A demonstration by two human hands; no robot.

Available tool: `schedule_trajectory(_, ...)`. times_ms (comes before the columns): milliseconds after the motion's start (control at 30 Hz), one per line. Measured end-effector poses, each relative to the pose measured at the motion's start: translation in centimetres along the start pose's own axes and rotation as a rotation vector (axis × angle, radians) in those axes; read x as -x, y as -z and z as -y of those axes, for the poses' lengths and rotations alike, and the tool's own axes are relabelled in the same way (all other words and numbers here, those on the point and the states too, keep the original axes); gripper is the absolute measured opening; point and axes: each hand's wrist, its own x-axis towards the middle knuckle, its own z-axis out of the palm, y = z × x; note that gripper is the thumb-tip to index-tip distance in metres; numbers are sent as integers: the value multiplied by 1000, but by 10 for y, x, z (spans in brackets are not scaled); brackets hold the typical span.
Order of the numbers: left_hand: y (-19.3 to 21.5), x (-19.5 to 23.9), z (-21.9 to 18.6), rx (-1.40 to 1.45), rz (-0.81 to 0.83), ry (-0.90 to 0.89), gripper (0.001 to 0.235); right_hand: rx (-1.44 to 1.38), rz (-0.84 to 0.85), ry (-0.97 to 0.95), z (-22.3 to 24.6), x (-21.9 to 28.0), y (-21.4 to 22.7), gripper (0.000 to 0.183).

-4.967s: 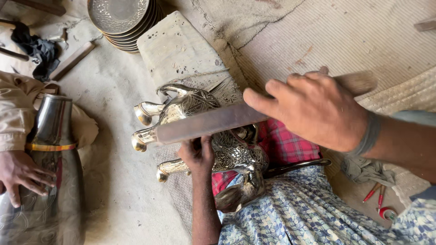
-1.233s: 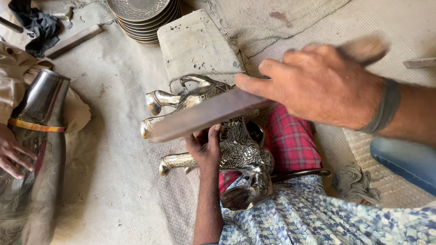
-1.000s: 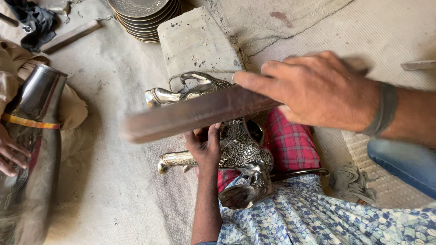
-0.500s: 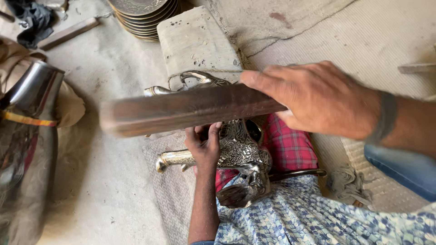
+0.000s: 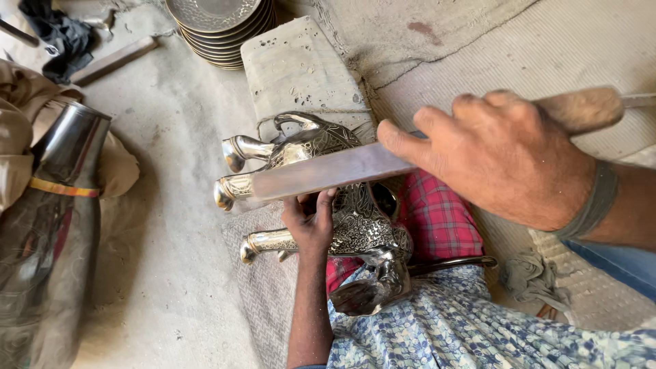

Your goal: The person uses a chisel and hammer to engrave intricate patterns onto a silver-colored metal animal figurine. They repeatedly strike the chisel with the hammer to create detailed designs on the figurine's surface.

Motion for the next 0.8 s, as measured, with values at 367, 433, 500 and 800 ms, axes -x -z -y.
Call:
schedule_trajectory(367,15,-12,-35,124,-97,-1,54,-816,-116,-388,36,26,-139,72)
schedule_trajectory(433,25,-16,-54,-6,-30,143,58,-878,-326,-373,63,34,-179,73)
schedule_trajectory(500,22,-26,-67,-62,170,188,53,-1095,-191,-492,98,42,-212,77)
schedule_trajectory(800,-17,-80,-97,-430,724,86,60,-1737,-192,-761,158,79,-267,64)
